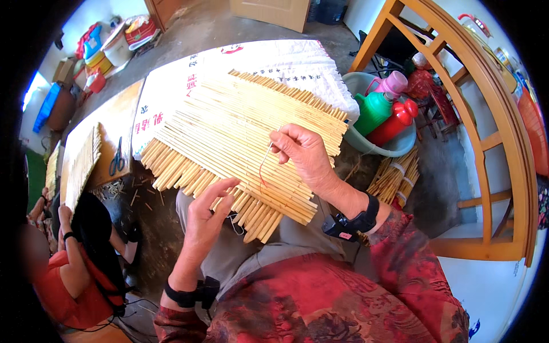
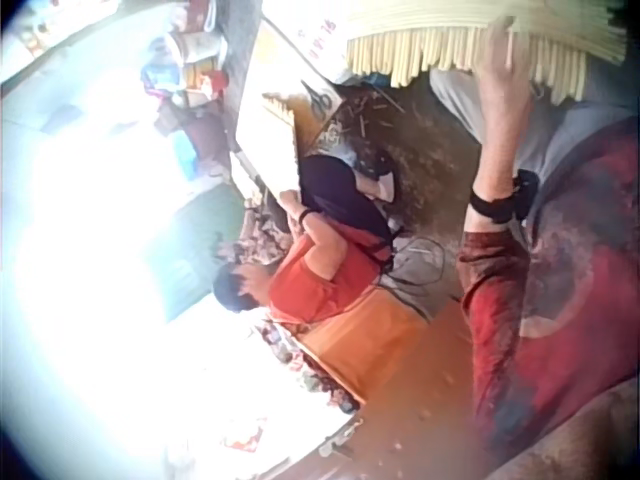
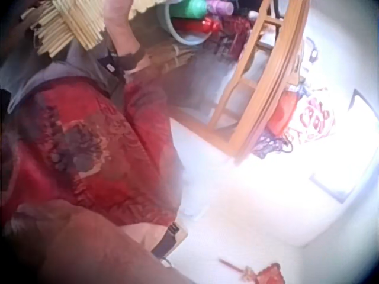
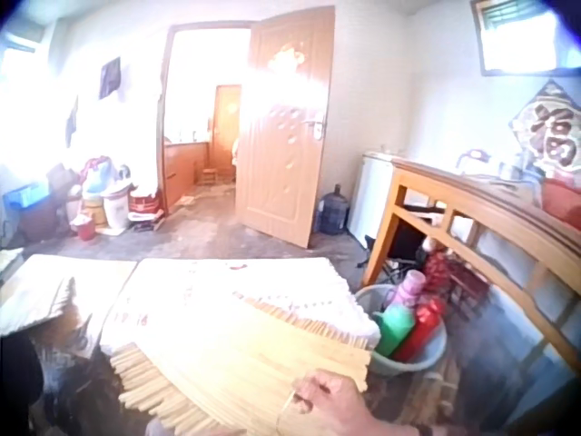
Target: The person weaves thin bamboo strips together using a red string and needle, repeatedly threading the string through pre-drilled holes to bind the strips into a flat mat. The person adjusts the alignment of the strips and pulls the string tight to secure the weave.
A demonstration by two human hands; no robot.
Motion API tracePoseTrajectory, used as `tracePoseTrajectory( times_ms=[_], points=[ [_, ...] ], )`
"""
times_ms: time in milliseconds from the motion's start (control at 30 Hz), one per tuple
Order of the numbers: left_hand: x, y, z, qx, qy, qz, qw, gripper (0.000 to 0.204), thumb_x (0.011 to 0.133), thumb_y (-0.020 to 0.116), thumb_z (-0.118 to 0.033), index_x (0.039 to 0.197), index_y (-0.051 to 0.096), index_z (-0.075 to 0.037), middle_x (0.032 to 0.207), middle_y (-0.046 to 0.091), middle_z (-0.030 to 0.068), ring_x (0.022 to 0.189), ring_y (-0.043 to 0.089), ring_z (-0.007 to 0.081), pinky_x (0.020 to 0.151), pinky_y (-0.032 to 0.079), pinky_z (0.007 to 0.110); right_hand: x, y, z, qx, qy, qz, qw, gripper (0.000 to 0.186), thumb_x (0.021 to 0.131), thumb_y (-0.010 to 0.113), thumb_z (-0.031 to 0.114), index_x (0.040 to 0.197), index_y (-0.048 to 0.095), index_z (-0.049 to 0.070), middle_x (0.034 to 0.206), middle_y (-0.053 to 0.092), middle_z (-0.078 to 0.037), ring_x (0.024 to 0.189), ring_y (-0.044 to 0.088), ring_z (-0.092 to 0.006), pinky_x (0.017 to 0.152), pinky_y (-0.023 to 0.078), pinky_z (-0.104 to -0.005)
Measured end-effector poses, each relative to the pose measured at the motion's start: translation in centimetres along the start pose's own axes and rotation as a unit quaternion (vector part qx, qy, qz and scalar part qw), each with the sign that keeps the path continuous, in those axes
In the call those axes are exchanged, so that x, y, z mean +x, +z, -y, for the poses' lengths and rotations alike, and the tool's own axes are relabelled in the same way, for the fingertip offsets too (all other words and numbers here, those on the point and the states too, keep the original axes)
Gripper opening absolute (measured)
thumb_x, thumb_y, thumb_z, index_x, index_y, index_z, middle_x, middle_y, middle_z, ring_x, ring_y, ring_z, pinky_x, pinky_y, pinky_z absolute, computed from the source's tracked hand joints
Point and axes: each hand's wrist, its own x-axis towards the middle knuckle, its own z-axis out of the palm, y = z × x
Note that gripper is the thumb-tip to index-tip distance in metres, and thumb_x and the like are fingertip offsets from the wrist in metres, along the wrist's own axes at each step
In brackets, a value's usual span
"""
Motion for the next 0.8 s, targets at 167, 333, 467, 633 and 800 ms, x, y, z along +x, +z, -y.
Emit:
tracePoseTrajectory(
  times_ms=[167, 333, 467, 633, 800],
  points=[
    [2.5, 2.2, -2.7, -0.13, -0.085, -0.005, 0.988, 0.028, 0.092, 0.06, -0.005, 0.119, 0.062, 0.002, 0.107, 0.069, 0.0101, 0.089, 0.062, 0.0121, 0.086, 0.048, 0.027, -0.5, 1.8, 2.2, -0.013, -0.025, 0.022, 0.999, 0.018, 0.095, 0.063, 0.017, 0.088, 0.065, 0.001, 0.077, 0.06, 0.001, 0.063, 0.049, -0.0029, 0.058, 0.043, -0.0173],
    [3.4, 2.5, -2.7, -0.171, -0.08, -0.044, 0.981, 0.01, 0.092, 0.061, -0.005, 0.095, 0.066, 0.003, 0.073, 0.064, 0.0033, 0.074, 0.058, 0.0085, 0.072, 0.047, 0.025, -0.1, 2.2, 2.7, -0.03, 0.004, 0.055, 0.998, 0.016, 0.096, 0.061, 0.015, 0.094, 0.065, 0.0, 0.08, 0.06, -0.001, 0.068, 0.054, -0.0064, 0.064, 0.046, -0.0196],
    [3.7, 2.6, -2.2, -0.222, -0.074, -0.031, 0.972, 0.009, 0.093, 0.061, -0.006, 0.091, 0.067, 0.0, 0.073, 0.064, 0.0011, 0.074, 0.057, 0.0076, 0.073, 0.046, 0.023, -0.6, 2.6, 1.5, -0.08, -0.073, 0.127, 0.986, 0.019, 0.095, 0.062, 0.012, 0.103, 0.068, -0.004, 0.088, 0.062, -0.002, 0.077, 0.056, -0.0086, 0.073, 0.047, -0.0227],
    [4.1, 3.0, -1.5, -0.266, -0.061, -0.041, 0.961, 0.011, 0.094, 0.061, -0.008, 0.094, 0.067, 0.001, 0.079, 0.067, 0.0039, 0.081, 0.059, 0.0092, 0.079, 0.046, 0.025, -0.4, 2.4, 1.1, -0.063, -0.031, 0.114, 0.991, 0.017, 0.095, 0.061, 0.013, 0.099, 0.067, -0.003, 0.089, 0.065, -0.004, 0.082, 0.059, -0.0084, 0.075, 0.048, -0.0225],
    [3.7, 2.7, 1.4, 0.171, 0.068, -0.067, 0.981, 0.019, 0.09, 0.061, -0.009, 0.107, 0.065, -0.002, 0.104, 0.068, 0.0122, 0.106, 0.063, 0.0244, 0.095, 0.043, 0.037, 1.0, 1.0, 1.1, -0.06, -0.043, 0.027, 0.997, 0.022, 0.098, 0.057, 0.019, 0.092, 0.063, -0.001, 0.084, 0.066, -0.007, 0.076, 0.061, -0.0097, 0.069, 0.051, -0.0243]
  ],
)
